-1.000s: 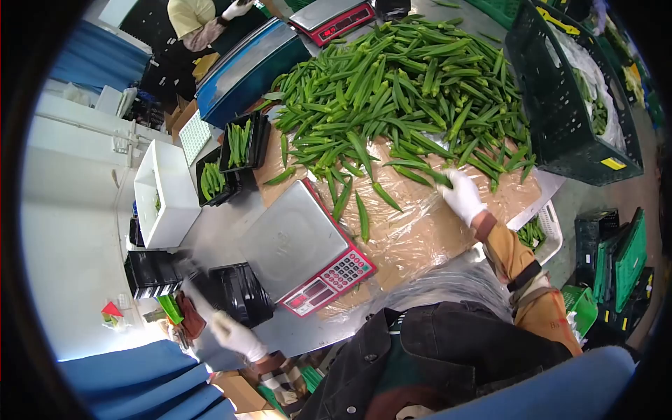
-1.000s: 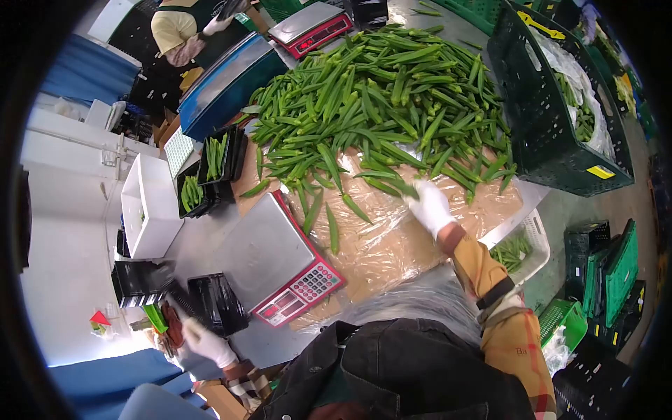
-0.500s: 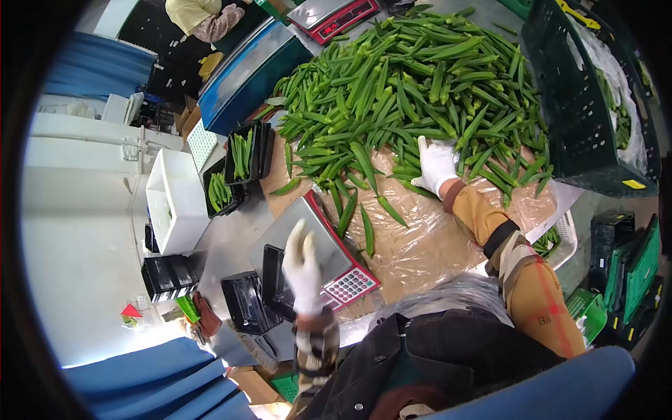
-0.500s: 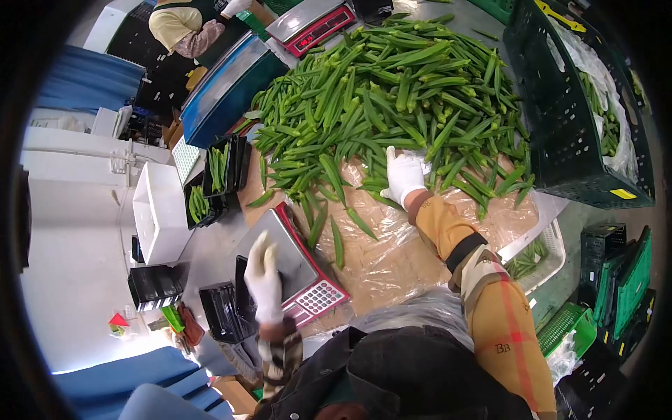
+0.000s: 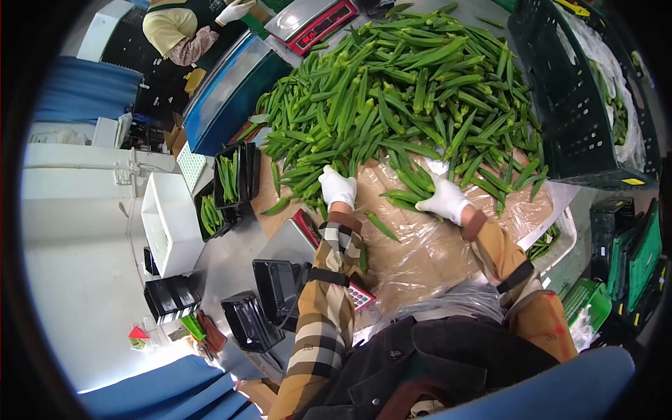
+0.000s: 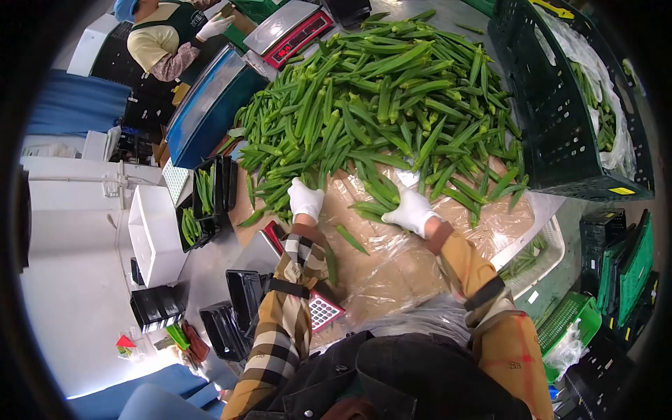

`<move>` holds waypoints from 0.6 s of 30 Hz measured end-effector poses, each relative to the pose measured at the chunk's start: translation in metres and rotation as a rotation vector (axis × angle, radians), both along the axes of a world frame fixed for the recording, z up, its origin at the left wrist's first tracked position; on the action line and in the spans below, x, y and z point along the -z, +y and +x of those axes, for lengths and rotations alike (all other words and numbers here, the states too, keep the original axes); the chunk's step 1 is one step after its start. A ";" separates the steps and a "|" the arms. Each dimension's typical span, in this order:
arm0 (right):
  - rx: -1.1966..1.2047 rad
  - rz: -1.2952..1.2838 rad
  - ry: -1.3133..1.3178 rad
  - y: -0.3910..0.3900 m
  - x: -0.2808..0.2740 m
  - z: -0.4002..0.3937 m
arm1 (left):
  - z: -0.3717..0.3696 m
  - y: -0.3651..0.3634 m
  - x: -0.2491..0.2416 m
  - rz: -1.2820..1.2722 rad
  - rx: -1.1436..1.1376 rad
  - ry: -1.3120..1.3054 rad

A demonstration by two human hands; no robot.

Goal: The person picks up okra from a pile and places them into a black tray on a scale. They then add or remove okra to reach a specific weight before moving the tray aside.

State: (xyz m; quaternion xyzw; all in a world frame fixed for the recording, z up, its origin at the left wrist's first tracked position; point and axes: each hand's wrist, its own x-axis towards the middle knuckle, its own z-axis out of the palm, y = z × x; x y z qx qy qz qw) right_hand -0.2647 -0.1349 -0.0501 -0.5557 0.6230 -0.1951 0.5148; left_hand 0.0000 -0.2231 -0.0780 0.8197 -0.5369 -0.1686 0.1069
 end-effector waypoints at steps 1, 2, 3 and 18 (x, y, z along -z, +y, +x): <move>0.048 -0.013 -0.169 0.009 0.002 -0.007 | 0.002 0.004 -0.006 0.003 0.011 -0.004; 0.049 0.100 -0.438 0.016 0.003 -0.015 | 0.004 0.013 -0.011 -0.020 0.020 0.031; 0.079 0.199 -0.571 0.022 -0.003 -0.021 | 0.010 0.021 -0.010 -0.050 0.036 0.079; 0.215 0.239 -0.992 0.099 -0.048 0.105 | -0.017 0.210 -0.095 -0.190 0.094 1.295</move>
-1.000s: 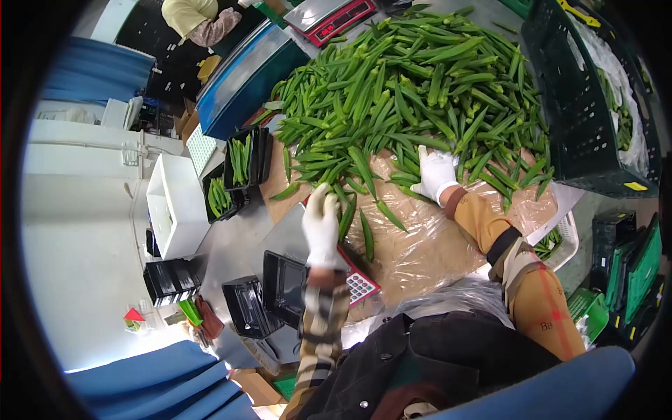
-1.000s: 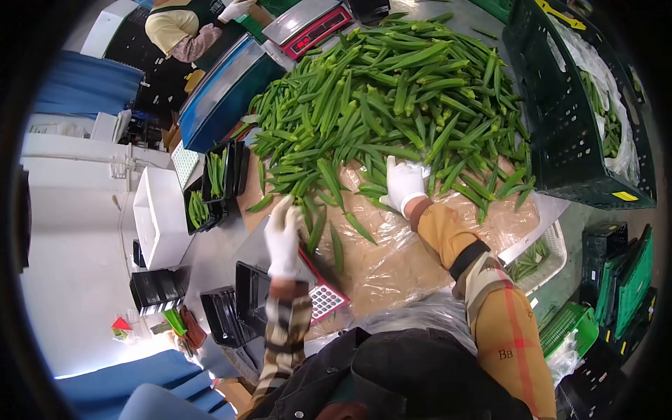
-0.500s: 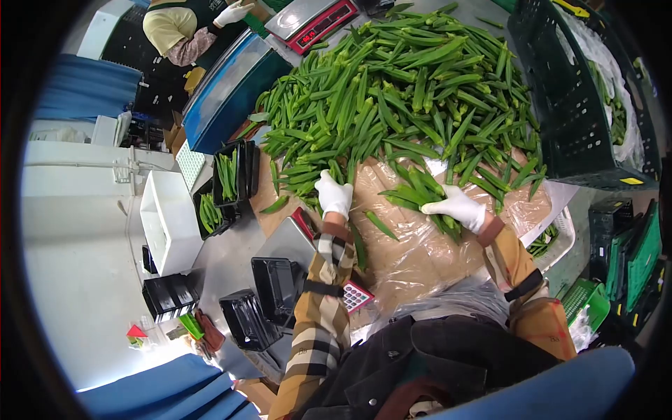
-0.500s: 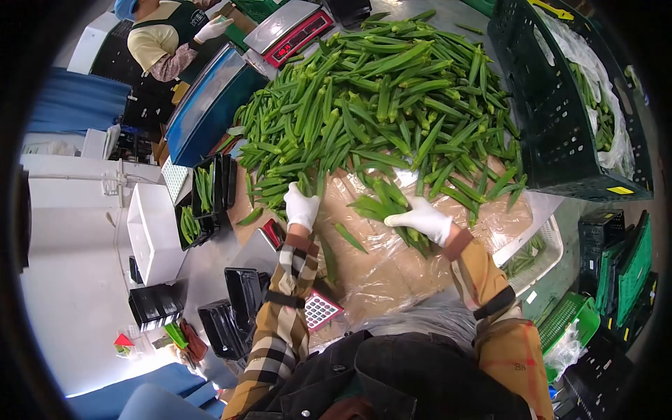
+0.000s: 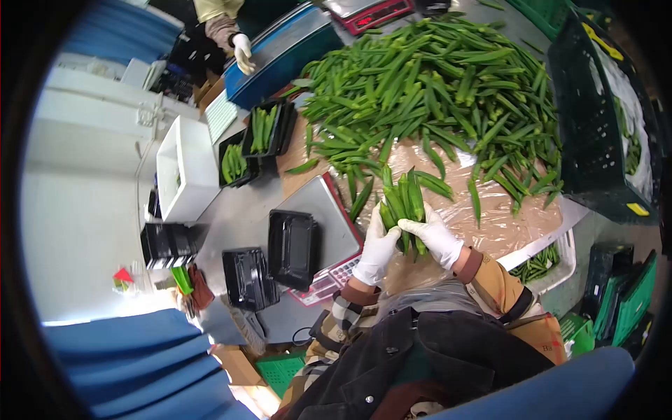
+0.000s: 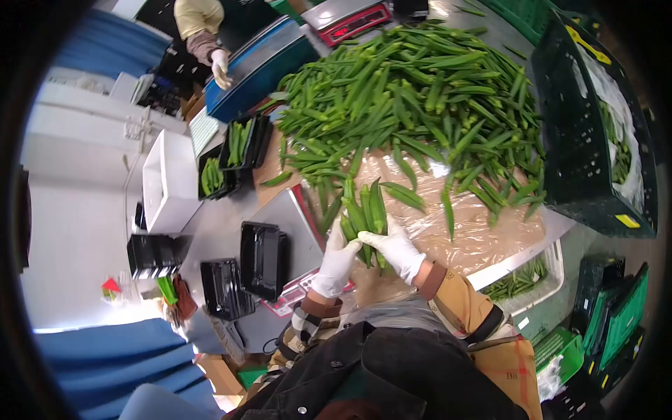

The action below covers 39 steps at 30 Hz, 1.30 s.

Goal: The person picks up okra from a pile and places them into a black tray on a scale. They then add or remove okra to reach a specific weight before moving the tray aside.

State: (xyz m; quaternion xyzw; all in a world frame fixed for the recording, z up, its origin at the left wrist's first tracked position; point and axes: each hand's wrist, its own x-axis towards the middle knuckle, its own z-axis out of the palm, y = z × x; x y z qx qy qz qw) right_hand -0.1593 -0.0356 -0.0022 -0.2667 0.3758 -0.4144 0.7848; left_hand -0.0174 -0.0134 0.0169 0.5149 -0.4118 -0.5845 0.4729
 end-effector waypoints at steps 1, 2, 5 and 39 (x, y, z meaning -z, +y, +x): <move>-0.007 -0.022 -0.008 0.004 -0.013 0.013 | 0.013 0.007 -0.011 0.011 -0.033 0.001; -0.013 -0.044 -0.019 0.006 -0.025 0.029 | 0.032 0.012 -0.014 -0.018 -0.040 -0.012; -0.066 -0.144 -0.153 0.010 -0.055 0.086 | 0.081 0.023 -0.069 -0.026 -0.104 -0.104; -0.249 -0.398 0.441 0.017 0.004 0.078 | 0.237 0.187 -0.007 0.058 -1.030 -0.466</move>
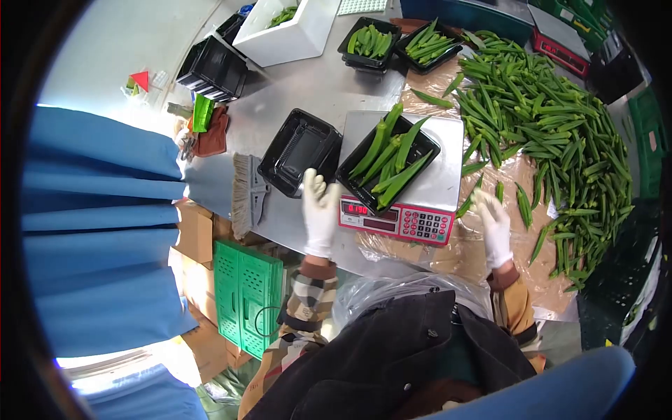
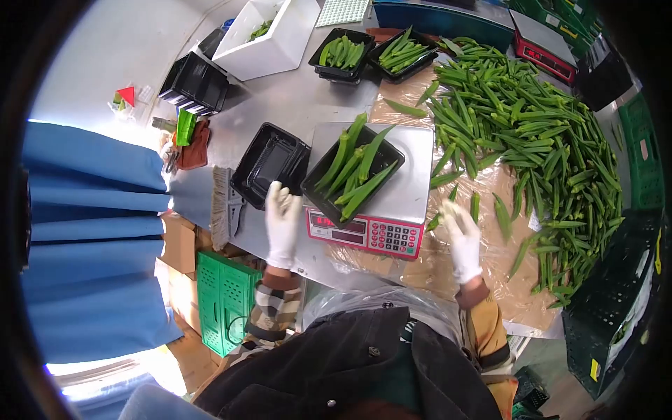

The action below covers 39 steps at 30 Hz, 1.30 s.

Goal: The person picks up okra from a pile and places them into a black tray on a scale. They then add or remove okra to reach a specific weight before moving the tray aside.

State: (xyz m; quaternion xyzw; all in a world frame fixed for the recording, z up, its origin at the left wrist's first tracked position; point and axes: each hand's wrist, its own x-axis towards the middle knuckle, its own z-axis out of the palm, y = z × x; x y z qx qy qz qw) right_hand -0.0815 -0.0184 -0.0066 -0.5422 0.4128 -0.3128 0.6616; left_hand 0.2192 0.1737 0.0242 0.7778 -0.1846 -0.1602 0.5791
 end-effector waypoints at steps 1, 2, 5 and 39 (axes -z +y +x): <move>-0.034 -0.111 0.003 -0.008 -0.015 0.021 | -0.010 -0.006 0.009 0.030 0.103 -0.164; -0.066 -0.224 0.007 -0.015 -0.029 0.042 | -0.019 -0.013 0.017 0.058 0.206 -0.330; -0.128 -0.781 0.243 -0.042 -0.050 0.094 | -0.039 -0.040 0.005 0.377 0.332 -0.587; 0.258 -0.645 0.070 -0.045 -0.053 0.047 | 0.032 -0.058 -0.009 0.169 0.433 -0.605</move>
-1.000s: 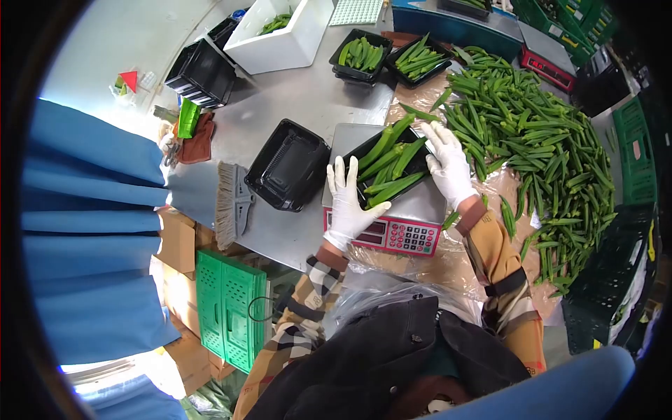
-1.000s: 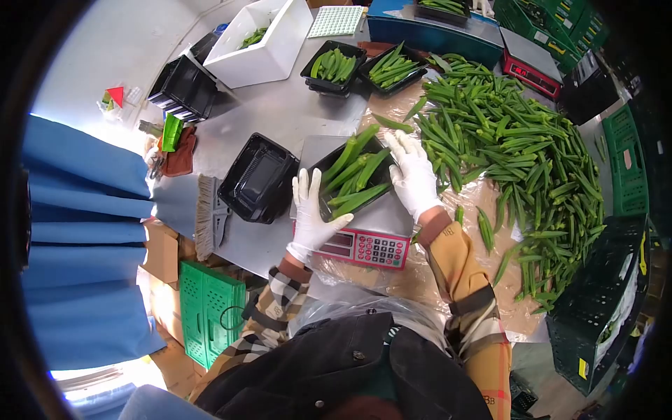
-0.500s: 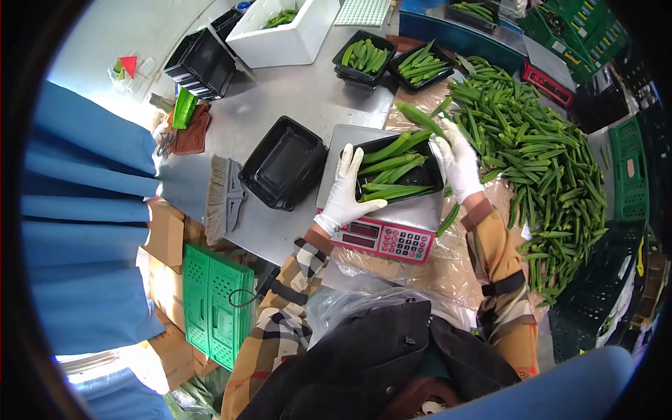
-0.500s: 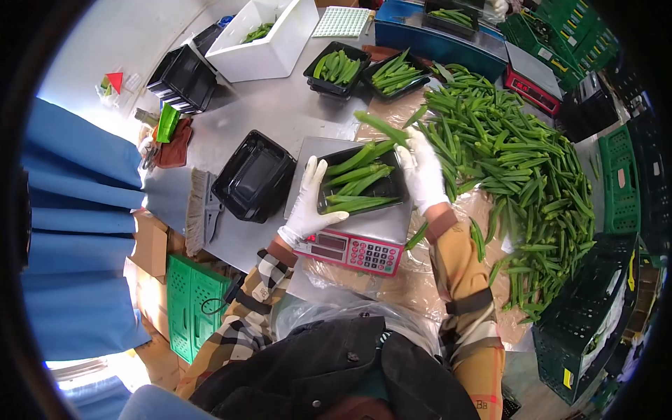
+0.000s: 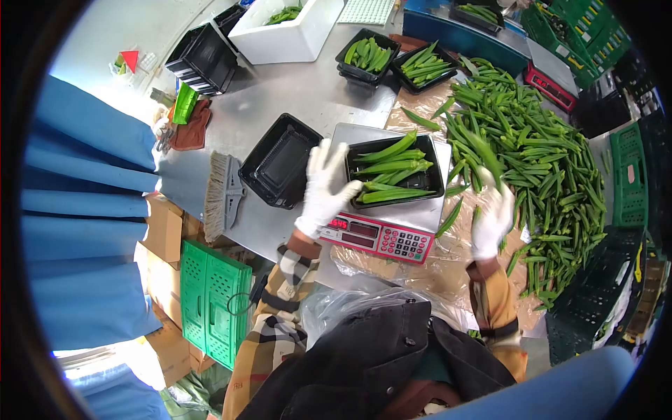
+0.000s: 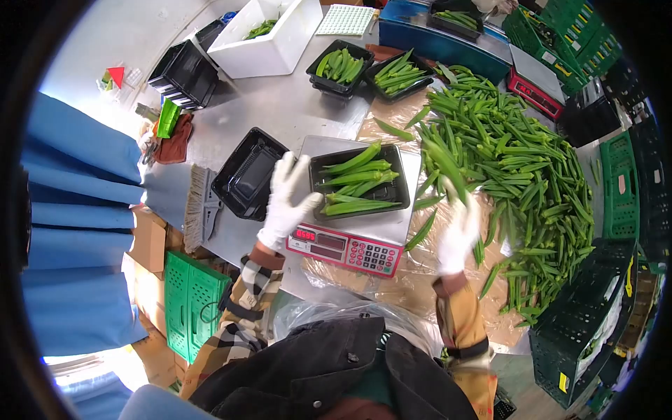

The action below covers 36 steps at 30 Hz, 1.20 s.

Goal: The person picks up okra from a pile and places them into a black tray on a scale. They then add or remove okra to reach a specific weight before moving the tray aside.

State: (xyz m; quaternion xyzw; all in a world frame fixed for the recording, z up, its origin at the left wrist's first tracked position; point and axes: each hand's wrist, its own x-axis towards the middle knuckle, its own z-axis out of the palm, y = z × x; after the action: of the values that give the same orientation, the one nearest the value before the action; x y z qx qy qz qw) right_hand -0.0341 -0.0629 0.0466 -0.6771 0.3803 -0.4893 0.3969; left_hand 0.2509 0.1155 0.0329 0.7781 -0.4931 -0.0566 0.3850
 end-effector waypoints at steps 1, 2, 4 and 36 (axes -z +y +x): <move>0.109 -0.123 0.006 0.005 0.012 -0.027 | 0.002 0.012 -0.002 -0.056 -0.106 -0.018; 0.099 -0.130 -0.020 0.017 0.003 -0.040 | 0.009 0.024 -0.001 -0.092 -0.177 0.059; 0.097 -0.120 -0.019 0.037 -0.015 -0.068 | 0.020 0.047 0.006 -0.181 -0.310 0.305; 0.315 0.463 0.526 0.030 0.083 -0.111 | -0.019 0.000 0.044 0.107 -0.214 0.676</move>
State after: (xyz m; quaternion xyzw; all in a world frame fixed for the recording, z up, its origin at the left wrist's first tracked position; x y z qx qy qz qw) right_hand -0.1447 -0.0328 -0.0368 -0.6053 0.6689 -0.2548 0.3482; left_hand 0.2318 0.1157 -0.0112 0.7817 -0.2500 -0.2958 0.4889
